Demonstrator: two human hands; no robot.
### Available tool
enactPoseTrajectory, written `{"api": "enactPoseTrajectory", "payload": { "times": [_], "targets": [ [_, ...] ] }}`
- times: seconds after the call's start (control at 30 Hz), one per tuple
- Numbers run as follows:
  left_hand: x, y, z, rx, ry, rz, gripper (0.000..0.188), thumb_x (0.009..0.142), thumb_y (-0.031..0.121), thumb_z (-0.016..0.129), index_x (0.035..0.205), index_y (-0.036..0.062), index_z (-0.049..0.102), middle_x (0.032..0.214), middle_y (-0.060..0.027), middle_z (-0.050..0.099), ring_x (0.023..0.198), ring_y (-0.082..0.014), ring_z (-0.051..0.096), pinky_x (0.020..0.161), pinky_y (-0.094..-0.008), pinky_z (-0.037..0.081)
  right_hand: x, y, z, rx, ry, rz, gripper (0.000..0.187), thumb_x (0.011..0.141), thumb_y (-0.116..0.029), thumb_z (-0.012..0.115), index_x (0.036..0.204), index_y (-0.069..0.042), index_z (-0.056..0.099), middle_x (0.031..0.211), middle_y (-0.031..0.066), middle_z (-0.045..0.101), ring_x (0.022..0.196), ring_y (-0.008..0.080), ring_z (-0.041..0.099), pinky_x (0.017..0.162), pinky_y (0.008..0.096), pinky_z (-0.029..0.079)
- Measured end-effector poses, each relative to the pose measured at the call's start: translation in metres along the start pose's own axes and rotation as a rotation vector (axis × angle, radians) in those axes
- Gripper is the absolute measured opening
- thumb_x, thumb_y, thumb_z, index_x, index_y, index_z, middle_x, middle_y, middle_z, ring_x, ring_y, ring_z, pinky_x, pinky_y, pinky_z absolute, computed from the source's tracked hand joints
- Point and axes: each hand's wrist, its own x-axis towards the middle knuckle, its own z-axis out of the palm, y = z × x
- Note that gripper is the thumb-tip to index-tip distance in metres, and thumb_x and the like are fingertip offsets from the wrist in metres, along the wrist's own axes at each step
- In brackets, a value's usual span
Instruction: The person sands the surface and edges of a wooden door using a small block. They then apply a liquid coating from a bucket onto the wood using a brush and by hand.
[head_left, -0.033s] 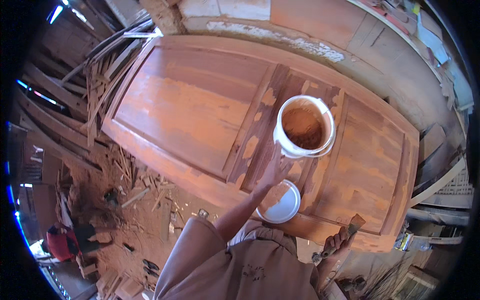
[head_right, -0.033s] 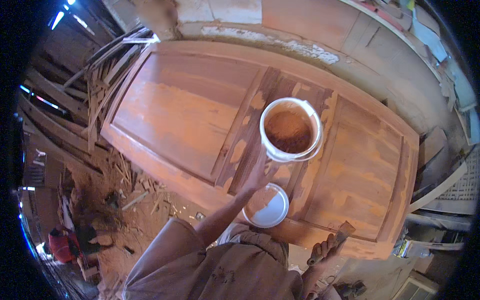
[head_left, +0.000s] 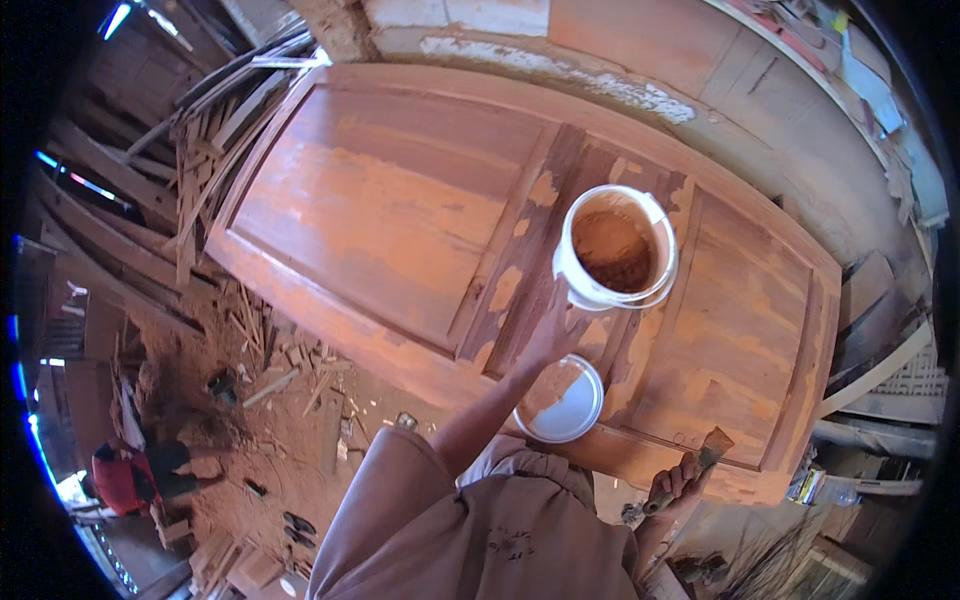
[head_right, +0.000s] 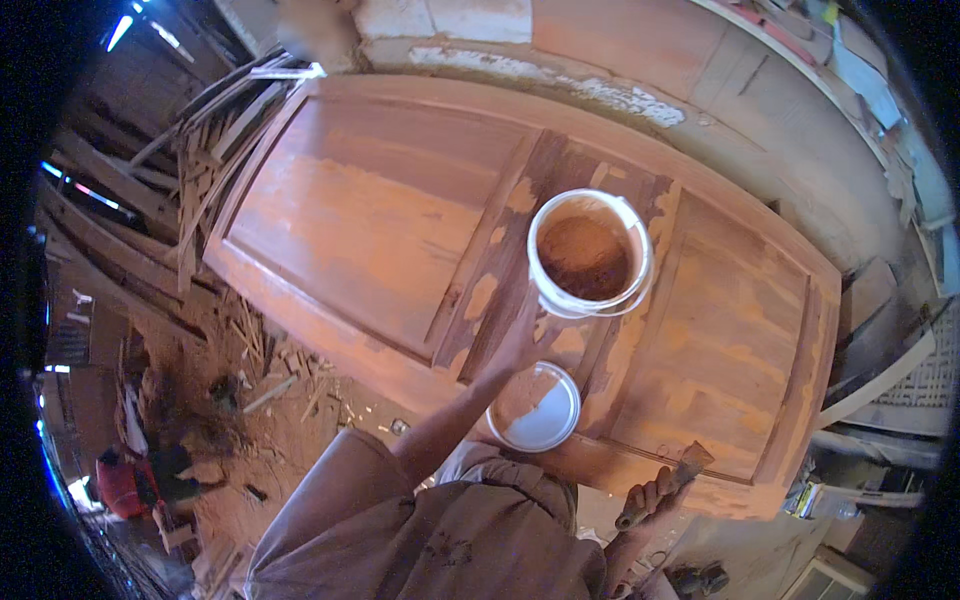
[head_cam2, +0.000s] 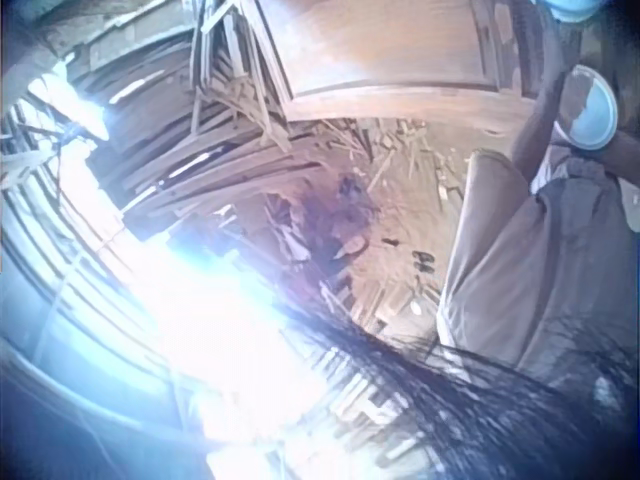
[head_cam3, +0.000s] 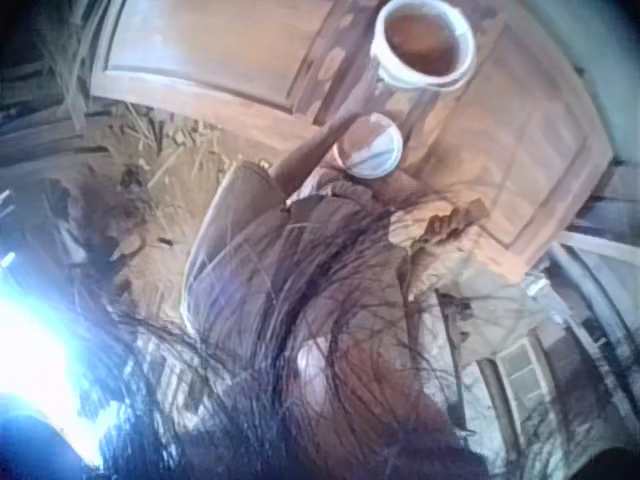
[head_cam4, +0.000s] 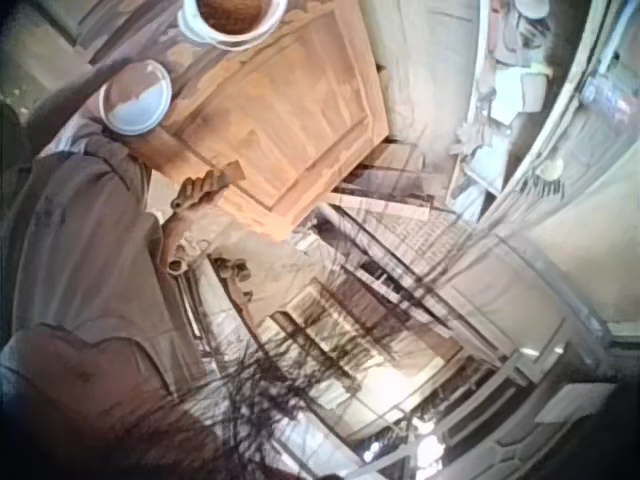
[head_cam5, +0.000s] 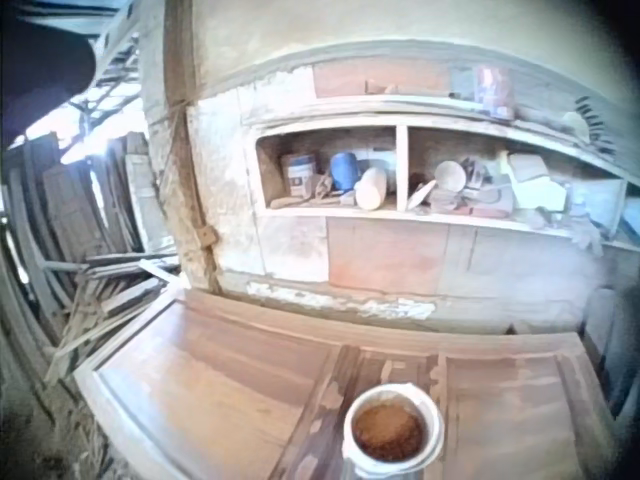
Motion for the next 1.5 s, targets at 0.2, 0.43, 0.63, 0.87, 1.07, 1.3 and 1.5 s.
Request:
{"api": "enactPoseTrajectory", "payload": {
  "times": [0.2,0.43,0.63,0.87,1.07,1.3,1.5],
  "targets": [
    [-0.018,0.026,-0.026,0.258,0.064,0.026,0.078,0.091,0.026,0.068,0.146,-0.0102,0.026,0.147,-0.0367,0.035,0.136,-0.05,0.036,0.114,-0.0484,0.034,-0.008,-0.01,-0.009,-0.008,-0.005,0.008,0.04,0.107,-0.043,0.04,0.093,-0.005,0.047,0.078,0.002,0.048,0.043,0.0069,0.042,0.042,0.0258,0.038],
    [-0.104,0.001,-0.091,0.601,0.15,-0.193,0.069,0.094,0.033,0.061,0.143,-0.0091,0.036,0.145,-0.0317,0.042,0.136,-0.0459,0.039,0.115,-0.0494,0.031,-0.02,-0.007,-0.003,0.036,-0.032,-0.012,0.038,0.108,-0.041,0.035,0.096,-0.005,0.044,0.08,0.0042,0.043,0.041,0.0103,0.038,0.042,0.0283,0.037],
    [-0.109,-0.011,-0.11,0.76,0.221,-0.18,0.07,0.098,0.041,0.051,0.146,-0.0073,0.034,0.149,-0.0287,0.039,0.14,-0.0432,0.035,0.117,-0.0509,0.026,-0.03,-0.001,-0.005,0.021,0.014,-0.074,0.038,0.108,-0.04,0.036,0.094,-0.005,0.042,0.08,0.0046,0.044,0.042,0.0097,0.038,0.04,0.0269,0.036],
    [-0.065,-0.023,-0.12,0.862,0.12,-0.14,0.069,0.098,0.041,0.05,0.146,-0.0056,0.035,0.152,-0.0231,0.038,0.142,-0.0411,0.033,0.118,-0.0543,0.023,-0.043,0.001,-0.015,-0.004,0.042,-0.044,0.045,0.105,-0.046,0.042,0.086,-0.006,0.046,0.071,0.0009,0.048,0.039,0.0071,0.038,0.043,0.0267,0.036],
    [-0.063,-0.036,-0.12,0.9,0.1,-0.099,0.064,0.097,0.038,0.053,0.143,-0.0035,0.039,0.147,-0.0235,0.044,0.138,-0.0425,0.037,0.115,-0.0515,0.028,-0.062,0.012,0.0,0.039,0.132,-0.173,0.045,0.106,-0.046,0.041,0.084,-0.006,0.046,0.073,0.0025,0.048,0.039,0.0077,0.037,0.042,0.0254,0.036],
    [-0.055,-0.023,-0.116,0.896,0.094,-0.114,0.067,0.095,0.04,0.056,0.144,-0.0021,0.04,0.146,-0.0224,0.045,0.138,-0.038,0.039,0.114,-0.0509,0.03,-0.072,0.016,-0.007,0.098,0.059,-0.191,0.042,0.107,-0.043,0.039,0.09,-0.006,0.046,0.075,0.0038,0.045,0.044,0.0092,0.042,0.042,0.0257,0.037],
    [-0.058,-0.018,-0.113,0.853,0.066,-0.129,0.068,0.095,0.041,0.056,0.145,-0.0018,0.039,0.146,-0.0257,0.044,0.137,-0.0409,0.039,0.114,-0.0512,0.029,-0.072,0.028,-0.005,0.108,0.036,-0.212,0.04,0.107,-0.043,0.039,0.1,-0.004,0.047,0.08,0.0037,0.045,0.046,0.0095,0.043,0.046,0.0266,0.039]
  ]
}}
